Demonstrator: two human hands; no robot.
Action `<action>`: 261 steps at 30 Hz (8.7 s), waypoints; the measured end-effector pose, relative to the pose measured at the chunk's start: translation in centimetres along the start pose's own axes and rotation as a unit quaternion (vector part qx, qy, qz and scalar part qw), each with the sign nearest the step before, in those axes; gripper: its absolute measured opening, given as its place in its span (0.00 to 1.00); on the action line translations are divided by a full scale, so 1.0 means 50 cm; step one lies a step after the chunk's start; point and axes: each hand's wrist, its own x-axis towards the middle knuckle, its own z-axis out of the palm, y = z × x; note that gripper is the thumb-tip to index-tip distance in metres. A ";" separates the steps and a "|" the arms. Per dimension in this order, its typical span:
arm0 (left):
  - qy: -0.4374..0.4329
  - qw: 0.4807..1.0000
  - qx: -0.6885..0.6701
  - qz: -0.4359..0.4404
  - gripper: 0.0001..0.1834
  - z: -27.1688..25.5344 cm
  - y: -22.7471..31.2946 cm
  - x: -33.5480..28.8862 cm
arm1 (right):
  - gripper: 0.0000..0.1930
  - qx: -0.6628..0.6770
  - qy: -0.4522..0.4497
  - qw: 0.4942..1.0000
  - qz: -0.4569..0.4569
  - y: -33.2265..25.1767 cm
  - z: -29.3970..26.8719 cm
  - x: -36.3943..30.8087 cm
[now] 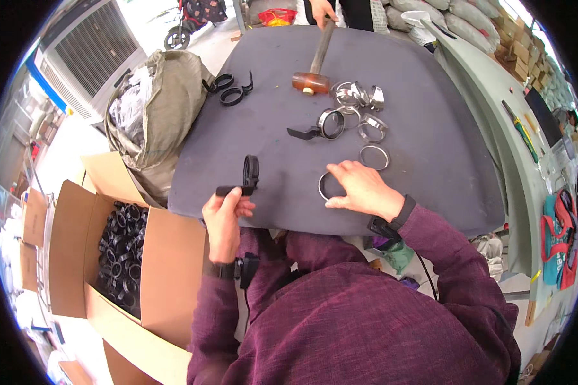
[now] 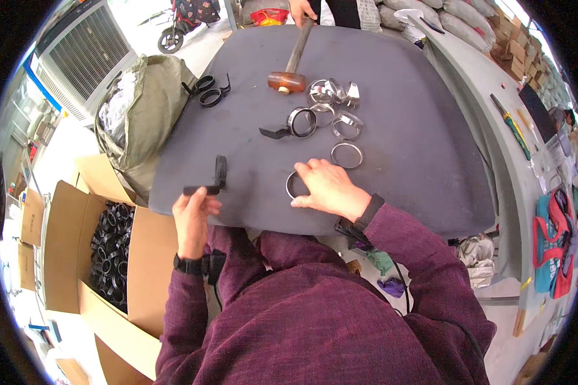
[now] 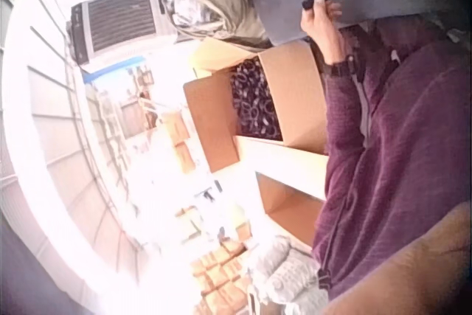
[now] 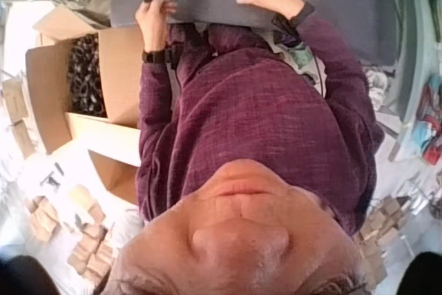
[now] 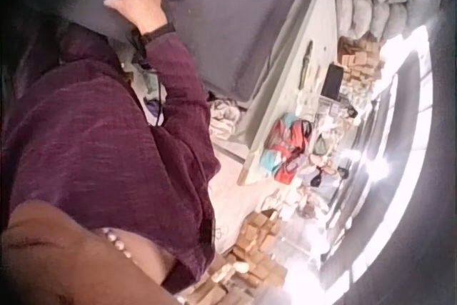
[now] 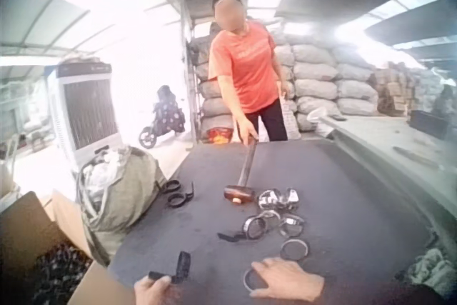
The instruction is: Assembling plastic and metal components at a workbench in a factory setting.
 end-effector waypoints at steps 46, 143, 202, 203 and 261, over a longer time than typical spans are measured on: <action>-0.032 0.999 0.042 -0.002 0.14 -0.071 -0.066 -0.087 | 0.39 0.039 0.162 0.959 -0.229 -0.094 -0.108 -0.030; -0.140 0.985 -0.052 -0.085 0.10 -0.058 -0.142 -0.086 | 0.55 0.313 -0.155 0.917 -0.191 -0.124 -0.214 -0.001; -0.183 0.978 -0.022 -0.096 0.11 -0.051 -0.139 -0.086 | 0.21 -0.213 0.182 0.896 -0.345 -0.131 -0.123 -0.019; -0.183 0.978 -0.021 -0.097 0.11 -0.052 -0.139 -0.087 | 0.20 -0.224 0.188 0.893 -0.341 -0.134 -0.123 -0.019; -0.110 0.989 0.038 -0.091 0.11 -0.027 -0.040 -0.088 | 0.14 0.217 0.145 0.938 -0.227 -0.131 0.083 0.123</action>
